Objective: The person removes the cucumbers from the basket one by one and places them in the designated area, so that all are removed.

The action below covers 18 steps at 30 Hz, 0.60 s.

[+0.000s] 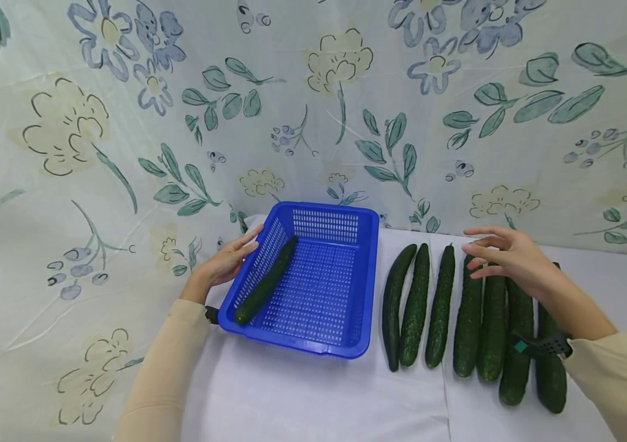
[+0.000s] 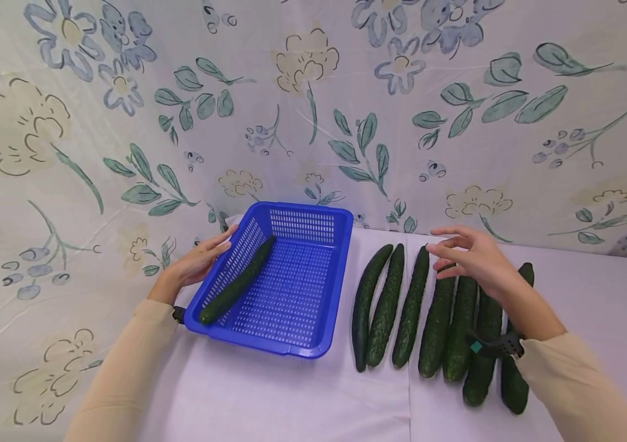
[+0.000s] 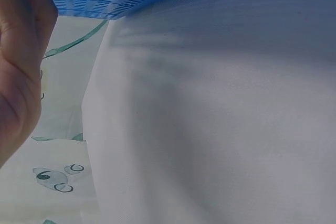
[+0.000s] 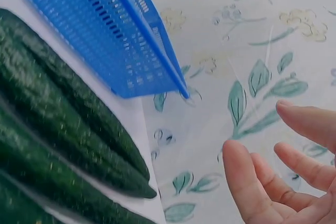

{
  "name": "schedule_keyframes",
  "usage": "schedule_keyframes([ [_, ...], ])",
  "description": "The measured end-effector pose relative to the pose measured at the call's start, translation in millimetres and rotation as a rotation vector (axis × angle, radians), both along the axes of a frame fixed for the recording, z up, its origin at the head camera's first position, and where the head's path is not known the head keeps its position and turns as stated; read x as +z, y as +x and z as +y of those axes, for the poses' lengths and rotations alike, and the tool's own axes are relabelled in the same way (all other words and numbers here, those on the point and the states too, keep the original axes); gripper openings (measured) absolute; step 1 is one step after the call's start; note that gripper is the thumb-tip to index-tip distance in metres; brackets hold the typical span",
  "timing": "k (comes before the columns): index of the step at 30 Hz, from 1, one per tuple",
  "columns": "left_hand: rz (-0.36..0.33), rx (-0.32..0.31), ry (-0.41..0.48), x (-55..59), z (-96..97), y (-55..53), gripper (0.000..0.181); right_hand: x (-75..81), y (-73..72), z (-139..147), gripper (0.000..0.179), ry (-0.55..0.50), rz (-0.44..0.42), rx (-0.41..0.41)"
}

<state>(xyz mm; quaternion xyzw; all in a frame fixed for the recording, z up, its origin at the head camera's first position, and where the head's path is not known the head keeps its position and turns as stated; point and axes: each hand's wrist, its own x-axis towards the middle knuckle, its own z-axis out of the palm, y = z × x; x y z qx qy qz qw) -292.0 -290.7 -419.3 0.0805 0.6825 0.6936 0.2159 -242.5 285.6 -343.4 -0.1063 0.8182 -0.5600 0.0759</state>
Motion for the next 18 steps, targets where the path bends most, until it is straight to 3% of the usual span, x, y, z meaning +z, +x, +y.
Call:
schedule_keyframes([
  [13,0.015,0.000,0.001,-2.2,-1.1,-1.1,0.057,17.4,-12.6,-49,0.033,-0.138,-0.061,0.087],
  [18,0.000,-0.007,0.011,-0.8,-0.1,-1.3,0.056,18.6,-16.0,-64,0.045,-0.143,-0.076,0.098],
])
